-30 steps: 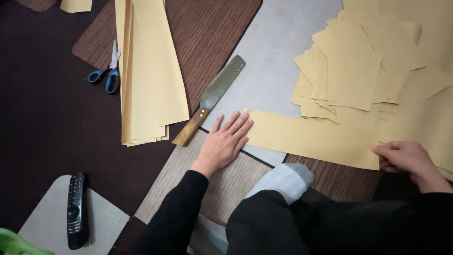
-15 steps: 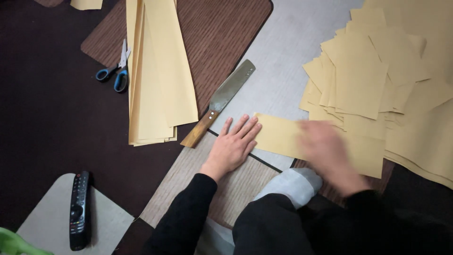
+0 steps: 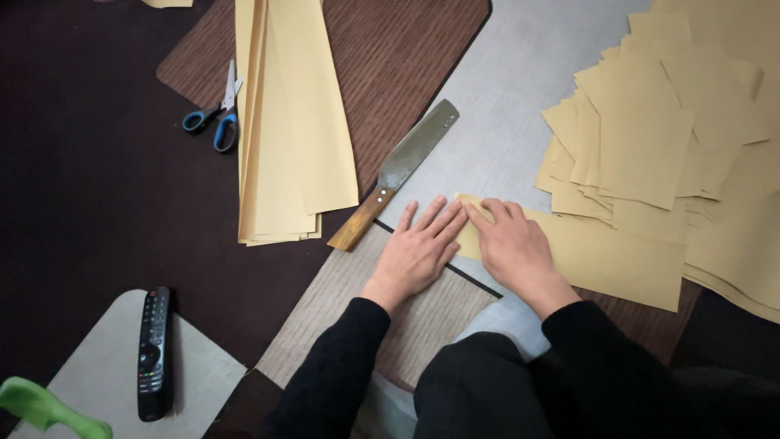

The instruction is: Cutting long strips of yellow paper into smaller rectangles using a large knife and folding them in half

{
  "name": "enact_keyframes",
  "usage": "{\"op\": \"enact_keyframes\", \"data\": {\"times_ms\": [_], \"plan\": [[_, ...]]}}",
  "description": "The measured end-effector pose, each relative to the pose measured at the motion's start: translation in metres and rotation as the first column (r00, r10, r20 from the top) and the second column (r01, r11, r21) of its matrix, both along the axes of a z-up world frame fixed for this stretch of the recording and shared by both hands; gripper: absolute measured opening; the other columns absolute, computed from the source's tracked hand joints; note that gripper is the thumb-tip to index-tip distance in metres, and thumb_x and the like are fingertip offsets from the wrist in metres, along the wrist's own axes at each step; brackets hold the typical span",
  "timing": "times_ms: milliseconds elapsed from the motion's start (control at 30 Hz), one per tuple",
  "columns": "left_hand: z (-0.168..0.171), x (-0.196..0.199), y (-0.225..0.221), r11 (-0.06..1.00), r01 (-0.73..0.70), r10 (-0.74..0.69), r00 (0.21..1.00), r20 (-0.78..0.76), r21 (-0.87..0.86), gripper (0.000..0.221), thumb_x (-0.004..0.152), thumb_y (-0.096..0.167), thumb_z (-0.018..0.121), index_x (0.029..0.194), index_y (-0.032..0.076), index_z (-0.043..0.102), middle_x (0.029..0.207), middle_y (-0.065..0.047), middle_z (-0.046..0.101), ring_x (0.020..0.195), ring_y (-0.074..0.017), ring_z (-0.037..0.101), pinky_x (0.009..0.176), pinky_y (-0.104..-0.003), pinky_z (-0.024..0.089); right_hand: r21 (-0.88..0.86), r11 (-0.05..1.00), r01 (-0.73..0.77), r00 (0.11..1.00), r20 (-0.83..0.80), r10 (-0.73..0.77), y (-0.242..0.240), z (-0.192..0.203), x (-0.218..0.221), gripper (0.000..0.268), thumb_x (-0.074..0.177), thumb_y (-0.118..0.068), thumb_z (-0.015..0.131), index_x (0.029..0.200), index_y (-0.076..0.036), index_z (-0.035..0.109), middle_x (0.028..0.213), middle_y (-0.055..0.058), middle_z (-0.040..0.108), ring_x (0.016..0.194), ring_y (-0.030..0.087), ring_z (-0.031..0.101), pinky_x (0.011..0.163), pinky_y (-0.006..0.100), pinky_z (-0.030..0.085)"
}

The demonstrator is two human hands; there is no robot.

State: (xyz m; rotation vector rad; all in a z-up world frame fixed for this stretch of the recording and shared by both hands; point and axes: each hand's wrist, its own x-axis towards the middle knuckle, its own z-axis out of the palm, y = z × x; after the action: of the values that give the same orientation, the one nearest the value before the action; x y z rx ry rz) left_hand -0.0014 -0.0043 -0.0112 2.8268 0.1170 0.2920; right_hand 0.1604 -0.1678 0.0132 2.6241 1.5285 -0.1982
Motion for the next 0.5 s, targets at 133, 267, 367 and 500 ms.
{"op": "enact_keyframes", "data": {"times_ms": [133, 267, 367, 500], "plan": [[0.004, -0.008, -0.002, 1.000, 0.023, -0.022, 1.000, 0.010, -0.010, 0.064, 0.121, 0.044, 0.043, 0.180, 0.021, 0.038, 0.182, -0.008, 0.048, 0.172, -0.0305, 0.038, 0.137, -0.067, 0.025, -0.017, 1.000, 0.004, 1.000, -0.002, -0.004, 0.000, -0.004, 0.000, 0.059, 0.108, -0.028, 0.053, 0.166, -0.036, 0.054, 0.156, -0.001, 0.055, 0.149, 0.031, 0.054, 0.090, 0.052, 0.070], [0.014, -0.030, -0.004, 0.996, 0.080, -0.081, 0.996, 0.034, 0.035, 0.063, 0.118, 0.047, 0.046, 0.175, 0.019, 0.045, 0.175, -0.014, 0.055, 0.165, -0.0322, 0.048, 0.135, -0.066, 0.030, -0.023, 0.999, 0.028, 0.999, -0.039, -0.029, 0.004, 0.002, -0.003, 0.060, 0.108, -0.024, 0.050, 0.166, -0.034, 0.054, 0.156, 0.001, 0.054, 0.150, 0.031, 0.053, 0.090, 0.054, 0.069], [0.031, -0.044, -0.011, 0.993, 0.114, -0.117, 0.992, 0.050, 0.042, 0.061, 0.118, 0.047, 0.048, 0.172, 0.019, 0.051, 0.168, -0.020, 0.061, 0.160, -0.0355, 0.055, 0.133, -0.064, 0.034, -0.042, 0.998, 0.045, 0.998, -0.051, -0.047, 0.008, 0.009, -0.005, 0.059, 0.108, -0.022, 0.049, 0.166, -0.033, 0.054, 0.156, 0.002, 0.054, 0.150, 0.032, 0.054, 0.091, 0.055, 0.069], [0.055, -0.053, -0.023, 0.989, 0.149, -0.149, 0.986, -0.077, 0.005, 0.065, 0.117, 0.044, 0.051, 0.178, 0.024, 0.040, 0.161, -0.028, 0.065, 0.158, -0.0410, 0.057, 0.134, -0.063, 0.034, -0.084, 0.995, 0.056, 0.997, -0.042, -0.059, 0.010, 0.003, -0.003, 0.057, 0.109, -0.026, 0.050, 0.166, -0.036, 0.053, 0.156, 0.000, 0.053, 0.149, 0.032, 0.054, 0.093, 0.056, 0.068]]}}
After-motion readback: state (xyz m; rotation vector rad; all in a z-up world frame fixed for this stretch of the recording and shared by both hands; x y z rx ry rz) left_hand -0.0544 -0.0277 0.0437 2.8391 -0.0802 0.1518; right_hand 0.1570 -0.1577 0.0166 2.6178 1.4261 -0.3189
